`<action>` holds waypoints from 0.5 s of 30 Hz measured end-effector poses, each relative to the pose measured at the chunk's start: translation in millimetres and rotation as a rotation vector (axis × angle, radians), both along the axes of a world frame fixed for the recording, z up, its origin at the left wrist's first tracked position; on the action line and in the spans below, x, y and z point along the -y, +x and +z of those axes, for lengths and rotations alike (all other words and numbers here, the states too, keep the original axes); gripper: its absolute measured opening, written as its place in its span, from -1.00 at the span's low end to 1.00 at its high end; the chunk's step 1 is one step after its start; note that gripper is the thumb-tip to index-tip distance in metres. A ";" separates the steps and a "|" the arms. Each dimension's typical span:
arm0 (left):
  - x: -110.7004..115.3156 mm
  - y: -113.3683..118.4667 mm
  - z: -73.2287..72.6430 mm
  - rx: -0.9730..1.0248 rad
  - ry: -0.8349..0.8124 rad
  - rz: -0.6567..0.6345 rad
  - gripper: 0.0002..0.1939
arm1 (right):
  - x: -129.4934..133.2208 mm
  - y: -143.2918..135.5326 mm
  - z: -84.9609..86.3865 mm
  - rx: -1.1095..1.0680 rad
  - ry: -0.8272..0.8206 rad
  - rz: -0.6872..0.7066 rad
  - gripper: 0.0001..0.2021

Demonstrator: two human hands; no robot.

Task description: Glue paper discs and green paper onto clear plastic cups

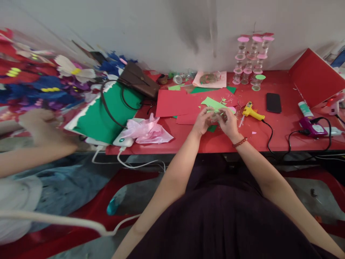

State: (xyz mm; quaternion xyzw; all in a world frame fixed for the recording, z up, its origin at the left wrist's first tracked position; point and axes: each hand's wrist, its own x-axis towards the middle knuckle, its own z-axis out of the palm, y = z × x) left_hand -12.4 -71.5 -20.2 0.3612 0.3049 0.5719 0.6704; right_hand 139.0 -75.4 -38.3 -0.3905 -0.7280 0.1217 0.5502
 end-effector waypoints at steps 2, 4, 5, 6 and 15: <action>-0.9 0.0 -1.3 -0.003 -0.005 0.023 -0.65 | 0.3 -0.4 0.2 0.002 -0.050 -0.035 -0.82; -1.5 0.1 -1.9 0.007 -0.009 0.044 -0.65 | -0.1 5.9 3.3 0.031 -0.092 -0.104 -0.84; -1.9 0.1 -1.9 0.014 -0.013 0.058 -0.65 | -0.8 12.7 5.9 0.063 -0.108 -0.153 -0.85; -2.5 0.2 -1.9 0.018 -0.018 0.075 -0.65 | -1.8 22.1 9.2 0.109 -0.125 -0.213 -0.84; -13.2 0.9 -6.3 0.049 -0.043 0.217 -0.69 | -11.9 123.2 34.5 0.691 -0.592 -0.659 -0.46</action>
